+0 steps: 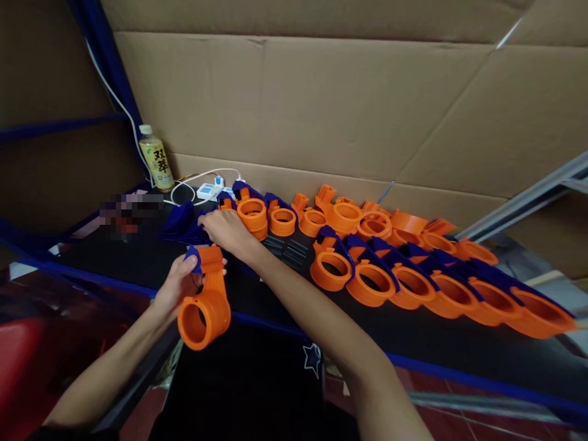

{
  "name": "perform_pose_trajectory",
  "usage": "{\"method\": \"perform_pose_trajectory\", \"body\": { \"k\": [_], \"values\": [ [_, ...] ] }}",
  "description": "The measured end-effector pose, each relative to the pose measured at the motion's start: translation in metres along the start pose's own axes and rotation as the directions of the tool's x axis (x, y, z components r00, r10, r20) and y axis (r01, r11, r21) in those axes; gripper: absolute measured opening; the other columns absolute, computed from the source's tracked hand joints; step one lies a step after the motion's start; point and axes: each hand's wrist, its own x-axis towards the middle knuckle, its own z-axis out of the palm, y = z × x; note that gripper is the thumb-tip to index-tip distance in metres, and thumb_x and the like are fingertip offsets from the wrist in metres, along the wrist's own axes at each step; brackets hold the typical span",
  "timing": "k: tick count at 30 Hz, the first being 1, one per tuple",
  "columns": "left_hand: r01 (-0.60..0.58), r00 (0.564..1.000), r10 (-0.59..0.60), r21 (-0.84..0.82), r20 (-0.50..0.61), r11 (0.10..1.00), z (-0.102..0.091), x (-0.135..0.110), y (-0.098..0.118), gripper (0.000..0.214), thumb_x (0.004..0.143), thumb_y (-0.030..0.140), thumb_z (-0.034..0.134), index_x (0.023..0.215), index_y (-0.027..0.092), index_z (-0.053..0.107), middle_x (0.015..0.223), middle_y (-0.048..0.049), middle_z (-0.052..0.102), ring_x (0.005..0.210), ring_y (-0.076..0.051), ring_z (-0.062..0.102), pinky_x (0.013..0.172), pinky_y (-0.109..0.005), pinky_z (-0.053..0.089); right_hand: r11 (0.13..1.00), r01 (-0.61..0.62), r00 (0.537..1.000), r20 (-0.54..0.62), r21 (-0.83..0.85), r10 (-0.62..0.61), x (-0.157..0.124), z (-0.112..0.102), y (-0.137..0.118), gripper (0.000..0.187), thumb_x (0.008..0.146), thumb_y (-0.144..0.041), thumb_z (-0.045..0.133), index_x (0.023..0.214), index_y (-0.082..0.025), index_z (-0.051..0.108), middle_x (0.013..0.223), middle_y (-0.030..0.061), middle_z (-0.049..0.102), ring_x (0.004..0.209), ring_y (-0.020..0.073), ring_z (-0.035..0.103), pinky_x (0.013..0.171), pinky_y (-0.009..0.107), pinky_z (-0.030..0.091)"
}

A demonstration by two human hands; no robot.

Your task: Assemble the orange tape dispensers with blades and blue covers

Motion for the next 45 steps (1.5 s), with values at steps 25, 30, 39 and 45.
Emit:
{"method": "perform_pose_trajectory", "body": {
  "k": [25,30,39,45],
  "values": [
    [-0.023,0.998,0.025,-0.042,0.058,0.999,0.024,-0.016,-0.007,0.046,0.071,0.021,0.085,0.111,0.021,0.062,0.095,-0.0036,0.068,0.085,-0.018,0.068,0.079,-0.03,0.057,0.875,-0.31,0.937,-0.037,0.371,0.348,-0.16,-0.083,-0.074,0.072,0.084,-0.042,0.074,0.149,-0.029,0.045,0.118,0.0042,0.061,0.109,0.0211,0.06,0.1,0.038,0.048],
    [-0.012,1.0,0.012,0.004,0.007,1.0,0.029,-0.021,-0.012,0.046,0.069,0.021,0.087,0.108,0.021,0.064,0.091,-0.0001,0.065,0.073,-0.01,0.06,0.071,-0.02,0.053,0.904,-0.265,0.945,-0.097,0.337,0.313,-0.159,-0.08,-0.076,0.061,0.087,-0.038,0.07,0.144,-0.027,0.052,0.121,0.0061,0.064,0.111,0.0223,0.059,0.099,0.038,0.047],
    [0.009,1.0,-0.008,-0.033,0.016,0.999,0.03,-0.024,-0.013,0.04,0.075,0.025,0.082,0.11,0.022,0.064,0.087,0.0006,0.062,0.072,-0.01,0.059,0.066,-0.02,0.053,0.896,-0.303,0.94,-0.054,0.324,0.338,-0.16,-0.067,-0.07,0.051,0.092,-0.038,0.064,0.14,-0.025,0.057,0.124,0.0076,0.068,0.107,0.0222,0.06,0.098,0.04,0.048],
    [0.065,0.998,-0.064,-0.074,0.018,0.995,0.033,-0.021,-0.011,0.034,0.079,0.03,0.078,0.107,0.016,0.066,0.096,-0.0052,0.068,0.083,-0.018,0.068,0.077,-0.033,0.06,0.839,-0.35,0.898,-0.105,0.417,0.427,-0.165,-0.074,-0.065,0.048,0.091,-0.039,0.064,0.138,-0.029,0.058,0.126,0.006,0.065,0.113,0.0226,0.06,0.103,0.04,0.046]
  ]
}}
